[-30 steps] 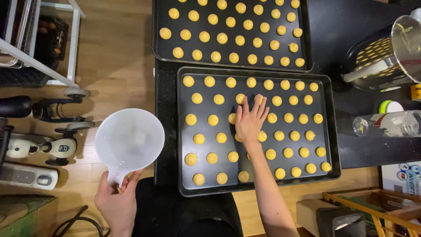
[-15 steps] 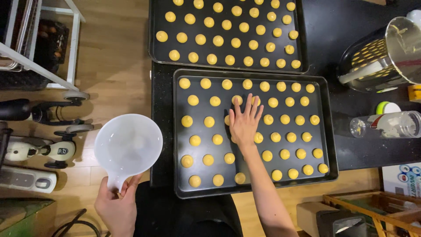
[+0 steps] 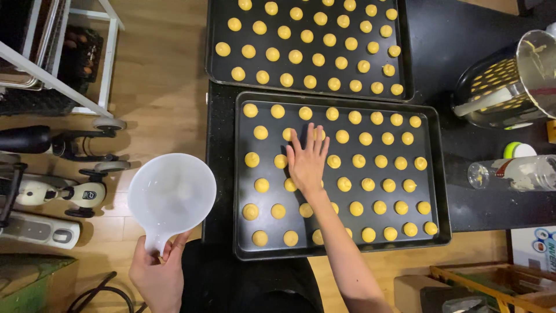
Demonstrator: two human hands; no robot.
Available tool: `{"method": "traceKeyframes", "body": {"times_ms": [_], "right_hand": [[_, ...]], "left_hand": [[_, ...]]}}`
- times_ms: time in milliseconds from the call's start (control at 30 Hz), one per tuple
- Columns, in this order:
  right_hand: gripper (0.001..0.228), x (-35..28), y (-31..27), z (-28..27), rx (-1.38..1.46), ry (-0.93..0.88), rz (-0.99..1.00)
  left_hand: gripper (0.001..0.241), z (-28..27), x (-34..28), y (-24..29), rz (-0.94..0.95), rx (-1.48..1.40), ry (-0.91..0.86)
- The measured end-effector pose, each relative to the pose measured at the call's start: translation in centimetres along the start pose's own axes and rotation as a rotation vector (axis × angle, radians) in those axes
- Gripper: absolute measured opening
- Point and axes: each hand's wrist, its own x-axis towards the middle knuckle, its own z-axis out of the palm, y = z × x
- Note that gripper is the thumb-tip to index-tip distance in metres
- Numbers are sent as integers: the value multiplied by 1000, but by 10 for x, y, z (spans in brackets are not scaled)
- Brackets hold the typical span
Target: Smoothing the tops of piped cookie dough pieces with wet fingers and placing the baking trays into an industrial oven.
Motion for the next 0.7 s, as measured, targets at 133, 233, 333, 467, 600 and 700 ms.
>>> {"method": "traceKeyframes", "body": {"times_ms": [133, 233, 333, 467, 600, 700], "right_hand": [[49, -1, -8, 6, -7, 37, 75], [49, 3, -25, -6, 44, 16, 83], [50, 10, -51, -7, 129, -15, 35], [51, 16, -71, 16, 128, -15, -40], [45, 18, -69, 25, 50, 41, 10], [48, 15, -69, 24, 39, 25, 38]], "left_hand": [[27, -8, 2, -2, -20, -45, 5], [29, -12, 2, -2, -26, -58, -5], [30, -17, 4, -3, -43, -26, 6], [31, -25, 5, -9, -1, 8, 10], [28, -33, 7, -6, -6, -20, 9], [26, -37, 7, -10, -31, -45, -3]]}}
